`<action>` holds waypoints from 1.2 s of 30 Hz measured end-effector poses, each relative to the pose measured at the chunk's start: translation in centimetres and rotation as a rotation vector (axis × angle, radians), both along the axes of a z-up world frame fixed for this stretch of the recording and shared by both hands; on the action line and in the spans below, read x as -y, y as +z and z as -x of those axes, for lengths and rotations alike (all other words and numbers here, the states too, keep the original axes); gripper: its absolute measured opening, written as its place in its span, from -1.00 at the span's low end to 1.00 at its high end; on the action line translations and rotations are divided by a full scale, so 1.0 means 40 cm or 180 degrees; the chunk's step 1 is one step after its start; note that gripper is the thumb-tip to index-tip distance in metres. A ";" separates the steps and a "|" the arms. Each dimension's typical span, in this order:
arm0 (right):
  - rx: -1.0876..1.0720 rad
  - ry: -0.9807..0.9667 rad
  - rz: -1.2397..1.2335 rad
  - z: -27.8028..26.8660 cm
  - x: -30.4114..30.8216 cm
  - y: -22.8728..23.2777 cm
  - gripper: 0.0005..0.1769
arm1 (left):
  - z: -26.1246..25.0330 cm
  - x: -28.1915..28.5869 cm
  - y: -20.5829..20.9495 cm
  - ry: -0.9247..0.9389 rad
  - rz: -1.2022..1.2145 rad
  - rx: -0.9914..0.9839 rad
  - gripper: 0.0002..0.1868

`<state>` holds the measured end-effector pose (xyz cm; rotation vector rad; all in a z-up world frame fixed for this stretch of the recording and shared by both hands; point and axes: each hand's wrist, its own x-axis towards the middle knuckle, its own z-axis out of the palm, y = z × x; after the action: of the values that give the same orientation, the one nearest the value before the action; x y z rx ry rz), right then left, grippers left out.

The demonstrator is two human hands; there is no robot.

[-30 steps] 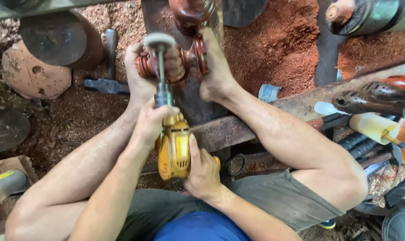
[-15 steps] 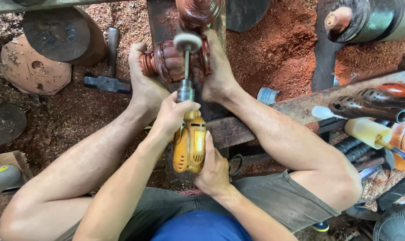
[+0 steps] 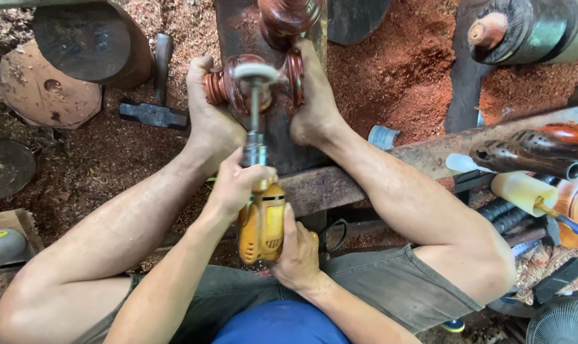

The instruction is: Polishing a turned wooden decorative piece using a power drill with a buffing attachment.

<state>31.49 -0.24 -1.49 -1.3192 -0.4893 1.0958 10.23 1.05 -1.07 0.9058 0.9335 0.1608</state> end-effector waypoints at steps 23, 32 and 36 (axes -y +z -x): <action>0.5292 0.0623 0.0188 0.064 -0.023 -0.200 -0.12 | 0.265 -0.018 0.046 0.0111 -0.0515 0.0059 -0.48; 0.4943 0.0367 -0.0733 0.088 0.055 -0.190 -0.32 | 0.194 0.012 0.027 0.0377 -0.0445 0.0147 -0.53; 0.4892 0.0387 -0.0608 0.093 0.092 -0.209 -0.38 | 0.154 0.010 0.034 0.0319 -0.0489 0.0200 -0.52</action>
<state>27.75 -3.91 -9.84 -1.7745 -1.7334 -0.1105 4.07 0.65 0.27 0.9901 0.9175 0.3486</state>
